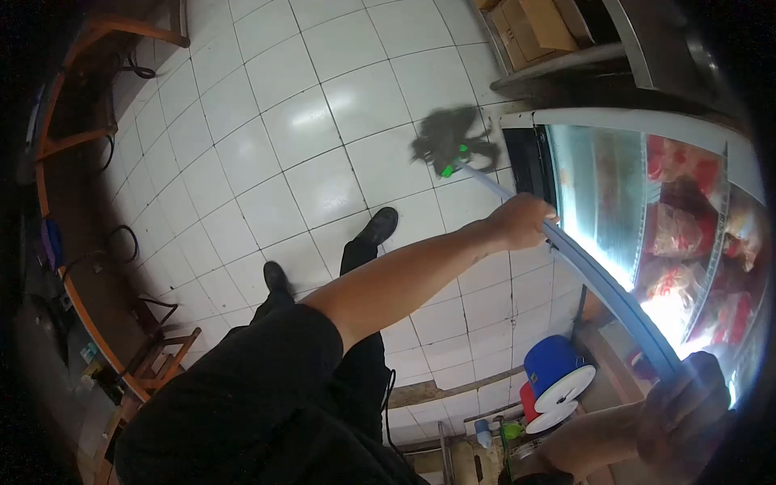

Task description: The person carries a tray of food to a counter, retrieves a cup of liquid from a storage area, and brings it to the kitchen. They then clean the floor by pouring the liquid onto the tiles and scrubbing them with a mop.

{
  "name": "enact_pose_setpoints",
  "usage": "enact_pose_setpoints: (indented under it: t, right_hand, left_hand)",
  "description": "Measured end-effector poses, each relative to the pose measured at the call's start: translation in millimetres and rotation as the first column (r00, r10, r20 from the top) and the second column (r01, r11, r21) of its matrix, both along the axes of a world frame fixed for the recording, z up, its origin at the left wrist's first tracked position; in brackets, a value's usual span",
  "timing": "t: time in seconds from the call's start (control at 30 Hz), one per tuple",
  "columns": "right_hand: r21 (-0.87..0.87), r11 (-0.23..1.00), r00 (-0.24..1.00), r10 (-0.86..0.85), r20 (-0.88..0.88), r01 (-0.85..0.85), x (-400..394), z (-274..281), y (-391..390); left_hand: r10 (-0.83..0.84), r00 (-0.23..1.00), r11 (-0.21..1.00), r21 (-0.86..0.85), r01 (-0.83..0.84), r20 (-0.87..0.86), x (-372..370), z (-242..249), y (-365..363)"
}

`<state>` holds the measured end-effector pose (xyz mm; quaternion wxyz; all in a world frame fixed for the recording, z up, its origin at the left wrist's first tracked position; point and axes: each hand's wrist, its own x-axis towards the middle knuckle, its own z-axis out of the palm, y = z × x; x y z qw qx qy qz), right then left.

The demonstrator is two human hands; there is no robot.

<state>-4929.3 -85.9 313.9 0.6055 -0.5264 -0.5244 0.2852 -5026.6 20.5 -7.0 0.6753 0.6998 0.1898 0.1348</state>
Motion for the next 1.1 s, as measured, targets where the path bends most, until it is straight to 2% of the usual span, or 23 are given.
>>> enact_pose_setpoints:
  t: [0.07, 0.1, 0.17, 0.27, 0.33, 0.37, 0.4, 0.43, 0.47, 0.53, 0.6, 0.67, 0.7, 0.73, 0.77, 0.87, 0.97, 1.0, 1.03, 1.07, 1.1]
  right_hand:
    - [0.022, 0.998, 0.996, 0.062, -0.07, -0.061, 18.0, -5.8, -0.2]
    - [0.037, 0.995, 0.991, 0.092, -0.1, -0.089, 25.0, -6.5, -0.9]
    - [0.063, 0.997, 0.985, 0.046, -0.163, -0.036, 38.3, -11.7, -4.4]
    - [0.078, 0.993, 0.944, -0.056, -0.325, 0.086, 35.5, -57.3, -1.8]
    - [0.039, 0.988, 0.897, -0.118, -0.425, 0.149, 8.8, -108.3, 12.4]
    - [0.006, 0.987, 0.871, -0.141, -0.47, 0.163, -7.9, -129.1, 22.4]
    - [-0.024, 0.986, 0.843, -0.152, -0.515, 0.163, -24.0, -142.9, 31.4]
    - [-0.031, 0.989, 0.82, -0.138, -0.556, 0.145, -31.3, -146.9, 37.9]
    - [-0.027, 0.99, 0.808, -0.13, -0.575, 0.14, -28.7, -145.8, 41.5]
    - [-0.018, 0.986, 0.873, -0.153, -0.464, 0.164, -9.4, -121.7, 34.7]
    - [-0.006, 0.989, 0.939, -0.14, -0.315, 0.145, 26.4, -83.7, 22.8]
    - [0.017, 0.996, 0.98, -0.078, -0.183, 0.083, 57.5, -43.0, 14.9]
    - [0.024, 0.998, 0.989, -0.047, -0.139, 0.051, 66.4, -28.3, 14.9]
    - [0.02, 1.0, 0.994, -0.02, -0.107, 0.022, 74.4, -18.0, 15.8]
    - [0.019, 1.0, 0.996, 0.005, -0.088, -0.003, 79.7, -12.4, 17.5]
    - [0.024, 1.0, 0.995, 0.016, -0.103, -0.014, 93.1, -10.9, 17.6]
    - [0.021, 0.999, 0.971, -0.025, -0.239, 0.031, 89.8, -56.9, 10.6]
    - [0.024, 0.999, 0.953, -0.034, -0.302, 0.043, 78.2, -85.0, 10.1]
    - [0.022, 0.998, 0.944, -0.045, -0.328, 0.055, 60.0, -112.1, 16.1]
    - [0.027, 0.998, 0.932, -0.043, -0.36, 0.056, 27.5, -155.1, 27.4]
    - [0.017, 0.999, 0.929, -0.041, -0.368, 0.051, -4.6, -196.5, 39.9]
  left_hand:
    - [-0.003, 0.999, 1.0, 0.025, 0.002, 0.04, 14.9, -1.1, -1.8]
    - [0.01, 1.0, 0.995, 0.104, -0.007, -0.024, 16.9, 0.9, -7.2]
    - [0.077, 0.996, 0.99, 0.118, -0.072, -0.041, 2.3, 1.3, -20.8]
    - [0.167, 0.982, 0.983, 0.099, -0.158, -0.093, -59.3, -13.3, -32.7]
    - [0.216, 0.924, 0.945, 0.305, -0.117, -0.314, -117.3, -41.7, -34.4]
    - [0.157, 0.901, 0.985, 0.127, -0.115, -0.405, -145.5, -38.6, -23.2]
    - [0.205, 0.894, 0.964, 0.237, -0.116, -0.398, -165.5, -55.0, -24.1]
    - [0.249, 0.861, 0.957, 0.247, -0.15, -0.443, -173.2, -61.9, -23.5]
    - [0.275, 0.87, 0.943, 0.288, -0.163, -0.408, -163.7, -58.6, -16.1]
    - [0.305, 0.884, 0.922, 0.342, -0.181, -0.354, -134.5, -39.4, -3.6]
    - [0.298, 0.937, 0.912, 0.345, -0.223, -0.183, -78.8, -18.7, 12.2]
    - [0.352, 0.931, 0.903, 0.226, -0.365, 0.095, -17.1, 6.0, 30.8]
    - [0.33, 0.942, 0.915, 0.227, -0.335, 0.062, 12.2, 9.2, 43.2]
    - [0.311, 0.945, 0.92, 0.217, -0.326, 0.102, 31.6, 9.0, 59.9]
    - [0.293, 0.945, 0.925, 0.208, -0.318, 0.144, 41.4, 7.3, 69.6]
    - [0.267, 0.957, 0.942, 0.179, -0.285, 0.116, 48.8, 5.0, 72.5]
    - [0.317, 0.948, 0.919, 0.251, -0.304, -0.009, 4.5, -7.0, 59.8]
    - [0.343, 0.933, 0.881, 0.382, -0.279, -0.11, -23.7, -28.8, 51.5]
    - [0.389, 0.908, 0.862, 0.407, -0.302, -0.152, -63.3, -67.5, 43.5]
    - [0.524, 0.845, 0.755, 0.517, -0.404, -0.104, -107.6, -77.7, 39.1]
    - [0.387, 0.84, 0.883, 0.415, -0.219, -0.38, -154.1, -107.2, 45.6]
